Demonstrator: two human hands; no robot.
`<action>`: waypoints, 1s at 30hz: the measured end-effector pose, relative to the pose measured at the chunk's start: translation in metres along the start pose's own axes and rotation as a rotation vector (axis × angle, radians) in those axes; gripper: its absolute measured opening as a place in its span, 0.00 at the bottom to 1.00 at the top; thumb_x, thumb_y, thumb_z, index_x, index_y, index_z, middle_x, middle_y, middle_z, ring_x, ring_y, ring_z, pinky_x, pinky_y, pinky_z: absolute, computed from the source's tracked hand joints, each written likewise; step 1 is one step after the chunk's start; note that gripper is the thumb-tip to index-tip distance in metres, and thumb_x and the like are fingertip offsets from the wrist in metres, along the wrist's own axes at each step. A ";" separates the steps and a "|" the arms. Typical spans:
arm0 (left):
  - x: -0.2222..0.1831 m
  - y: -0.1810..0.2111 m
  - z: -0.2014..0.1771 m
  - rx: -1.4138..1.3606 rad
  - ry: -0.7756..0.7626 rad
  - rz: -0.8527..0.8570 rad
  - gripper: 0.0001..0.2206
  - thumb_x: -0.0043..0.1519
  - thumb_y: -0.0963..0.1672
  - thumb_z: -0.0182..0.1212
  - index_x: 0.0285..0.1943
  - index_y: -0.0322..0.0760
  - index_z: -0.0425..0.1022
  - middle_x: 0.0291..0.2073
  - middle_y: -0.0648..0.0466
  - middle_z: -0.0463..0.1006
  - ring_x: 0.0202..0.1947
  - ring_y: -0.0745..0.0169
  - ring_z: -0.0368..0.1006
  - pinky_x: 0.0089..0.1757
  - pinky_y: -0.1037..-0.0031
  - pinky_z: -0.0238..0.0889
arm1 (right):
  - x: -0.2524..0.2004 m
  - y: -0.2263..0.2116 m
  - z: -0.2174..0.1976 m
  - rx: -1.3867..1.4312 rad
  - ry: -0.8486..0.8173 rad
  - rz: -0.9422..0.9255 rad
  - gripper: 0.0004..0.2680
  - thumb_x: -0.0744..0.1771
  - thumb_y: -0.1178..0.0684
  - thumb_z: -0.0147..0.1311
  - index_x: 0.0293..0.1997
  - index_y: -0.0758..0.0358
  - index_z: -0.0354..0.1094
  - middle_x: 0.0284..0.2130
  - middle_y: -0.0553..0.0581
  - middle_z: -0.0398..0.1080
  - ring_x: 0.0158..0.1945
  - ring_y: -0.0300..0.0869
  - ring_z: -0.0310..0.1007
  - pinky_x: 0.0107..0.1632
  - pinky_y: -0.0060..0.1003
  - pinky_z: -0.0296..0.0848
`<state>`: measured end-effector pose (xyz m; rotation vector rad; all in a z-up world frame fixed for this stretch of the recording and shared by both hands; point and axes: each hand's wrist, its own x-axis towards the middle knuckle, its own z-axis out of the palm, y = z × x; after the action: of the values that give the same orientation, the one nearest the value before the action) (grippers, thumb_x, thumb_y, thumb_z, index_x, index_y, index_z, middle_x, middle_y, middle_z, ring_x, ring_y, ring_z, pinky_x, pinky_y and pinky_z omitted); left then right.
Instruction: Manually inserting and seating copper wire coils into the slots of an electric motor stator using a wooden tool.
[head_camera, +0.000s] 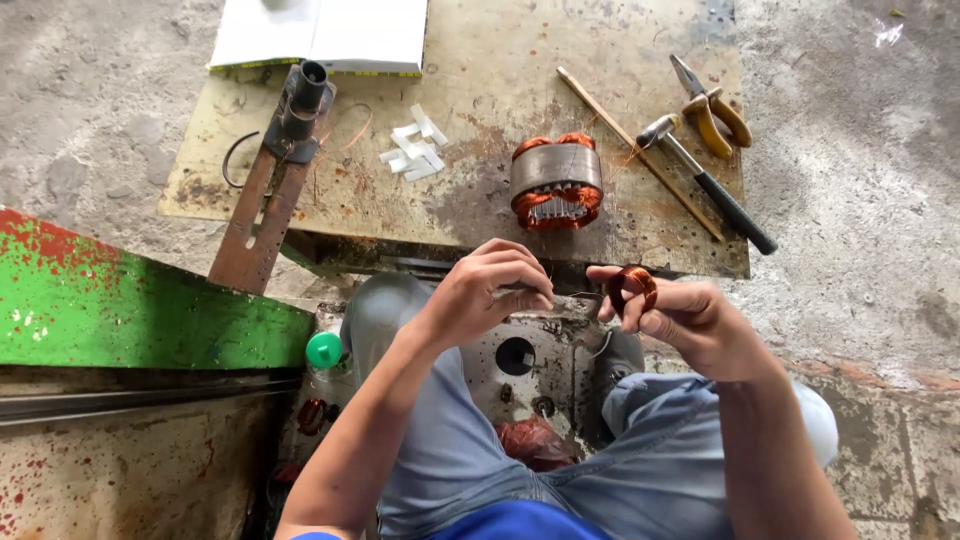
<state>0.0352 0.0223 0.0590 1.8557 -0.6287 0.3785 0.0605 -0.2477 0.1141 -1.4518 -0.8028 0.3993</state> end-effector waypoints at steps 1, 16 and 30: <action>0.003 -0.001 -0.001 0.001 0.000 0.002 0.04 0.62 0.46 0.68 0.41 0.46 0.83 0.38 0.56 0.83 0.49 0.55 0.77 0.52 0.64 0.70 | 0.003 -0.001 -0.001 -0.001 0.000 -0.002 0.07 0.68 0.59 0.54 0.32 0.70 0.75 0.36 0.66 0.77 0.54 0.55 0.76 0.66 0.62 0.58; 0.040 0.034 0.006 0.004 0.087 -0.343 0.07 0.64 0.46 0.66 0.43 0.40 0.84 0.24 0.49 0.83 0.26 0.67 0.78 0.32 0.75 0.72 | 0.011 0.072 0.006 -0.987 0.110 -0.137 0.06 0.65 0.52 0.59 0.43 0.49 0.77 0.59 0.50 0.73 0.54 0.43 0.75 0.53 0.40 0.60; 0.031 0.005 0.019 -0.338 0.126 -0.371 0.07 0.54 0.41 0.75 0.40 0.39 0.85 0.35 0.54 0.87 0.35 0.69 0.82 0.38 0.80 0.78 | 0.019 0.071 0.027 -1.007 0.311 -0.189 0.08 0.65 0.55 0.61 0.48 0.56 0.77 0.60 0.58 0.73 0.54 0.50 0.78 0.52 0.46 0.64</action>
<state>0.0568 -0.0047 0.0730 1.5668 -0.2352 0.1318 0.0706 -0.2074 0.0481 -2.2559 -0.9165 -0.4526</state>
